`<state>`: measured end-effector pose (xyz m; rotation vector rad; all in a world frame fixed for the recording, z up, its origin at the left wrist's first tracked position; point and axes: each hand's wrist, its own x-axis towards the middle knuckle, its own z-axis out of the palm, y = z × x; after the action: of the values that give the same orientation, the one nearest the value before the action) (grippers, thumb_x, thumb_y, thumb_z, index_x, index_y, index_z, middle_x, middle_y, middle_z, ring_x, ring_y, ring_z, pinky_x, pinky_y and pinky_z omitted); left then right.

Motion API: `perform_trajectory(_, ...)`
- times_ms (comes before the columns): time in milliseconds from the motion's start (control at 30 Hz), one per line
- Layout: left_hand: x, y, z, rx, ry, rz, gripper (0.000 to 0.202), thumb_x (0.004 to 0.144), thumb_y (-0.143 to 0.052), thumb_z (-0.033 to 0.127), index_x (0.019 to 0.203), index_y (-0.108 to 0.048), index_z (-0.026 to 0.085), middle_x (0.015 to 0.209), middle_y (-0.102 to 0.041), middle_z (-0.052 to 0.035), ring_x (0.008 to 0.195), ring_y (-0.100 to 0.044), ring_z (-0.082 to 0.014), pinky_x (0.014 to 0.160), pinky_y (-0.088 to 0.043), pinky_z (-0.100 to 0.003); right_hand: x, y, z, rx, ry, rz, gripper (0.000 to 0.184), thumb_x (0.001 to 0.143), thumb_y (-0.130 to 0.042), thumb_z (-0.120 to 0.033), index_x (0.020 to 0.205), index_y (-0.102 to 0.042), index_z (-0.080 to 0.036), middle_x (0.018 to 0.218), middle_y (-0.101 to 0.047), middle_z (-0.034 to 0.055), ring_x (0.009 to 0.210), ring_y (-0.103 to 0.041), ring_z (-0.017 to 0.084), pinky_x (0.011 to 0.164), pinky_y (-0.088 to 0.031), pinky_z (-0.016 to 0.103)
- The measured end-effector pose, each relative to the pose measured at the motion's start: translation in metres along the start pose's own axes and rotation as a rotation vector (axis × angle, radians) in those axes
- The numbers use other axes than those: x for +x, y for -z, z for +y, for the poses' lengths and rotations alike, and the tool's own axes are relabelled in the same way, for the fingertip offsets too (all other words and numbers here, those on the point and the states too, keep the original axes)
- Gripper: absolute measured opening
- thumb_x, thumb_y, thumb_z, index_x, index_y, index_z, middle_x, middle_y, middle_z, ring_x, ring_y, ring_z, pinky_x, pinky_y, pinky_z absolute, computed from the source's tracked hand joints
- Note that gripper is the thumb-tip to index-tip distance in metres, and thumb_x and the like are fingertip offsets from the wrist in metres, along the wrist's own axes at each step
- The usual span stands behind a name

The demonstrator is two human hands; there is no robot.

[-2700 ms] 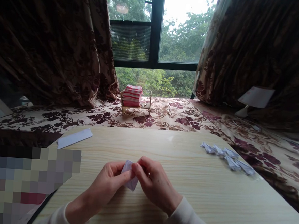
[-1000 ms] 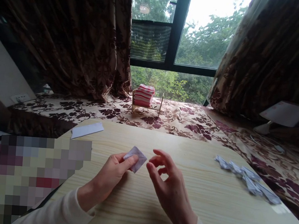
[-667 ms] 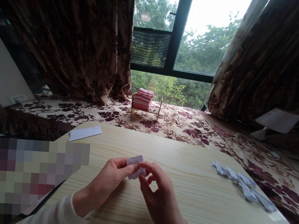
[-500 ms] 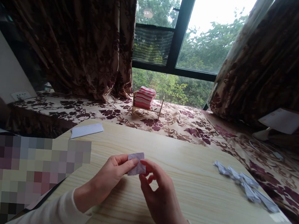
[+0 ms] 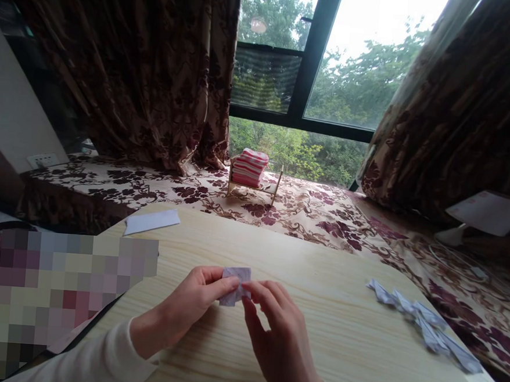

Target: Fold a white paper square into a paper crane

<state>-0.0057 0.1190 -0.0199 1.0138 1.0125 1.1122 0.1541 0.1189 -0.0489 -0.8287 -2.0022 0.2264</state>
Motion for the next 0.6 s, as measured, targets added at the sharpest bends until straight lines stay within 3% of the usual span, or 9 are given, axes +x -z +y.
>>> perform_trajectory(200,0.0032,0.0007,-0.0042,-0.056,-0.001,0.034,0.031,0.068,-0.069,0.042,0.066,-0.071,0.011,0.06,-0.06,-0.002,0.06,-0.047,-0.0119,0.063,-0.036,-0.025,-0.0003,0.0011,-0.0009,-0.005,0.008,-0.008,0.025,0.088,-0.053,-0.008,0.105,-0.061,-0.024,0.083,-0.066,0.0035,0.072,-0.06,0.015,0.063,-0.051,0.026)
perform_trajectory(400,0.0035,0.0016,-0.0059,-0.041,-0.007,0.031,0.031,0.068,-0.069,0.041,0.068,-0.072,0.009,0.064,-0.064,-0.0047,0.062,-0.049,-0.0131,0.063,-0.038,-0.025,0.0001,0.0024,0.0007,-0.051,0.029,-0.009,0.026,0.088,-0.053,-0.008,0.109,-0.059,-0.022,0.083,-0.065,0.0038,0.074,-0.06,0.015,0.065,-0.051,0.026)
perform_trajectory(600,0.0026,0.0019,-0.0057,-0.002,-0.01,0.031,0.032,0.068,-0.069,0.043,0.065,-0.071,0.011,0.059,-0.06,-0.0017,0.058,-0.046,-0.012,0.058,-0.035,-0.024,0.0037,0.0085,-0.0016,-0.066,0.054,0.014,0.021,0.089,-0.052,-0.011,0.103,-0.063,-0.021,0.08,-0.066,0.0049,0.07,-0.061,0.016,0.063,-0.051,0.027)
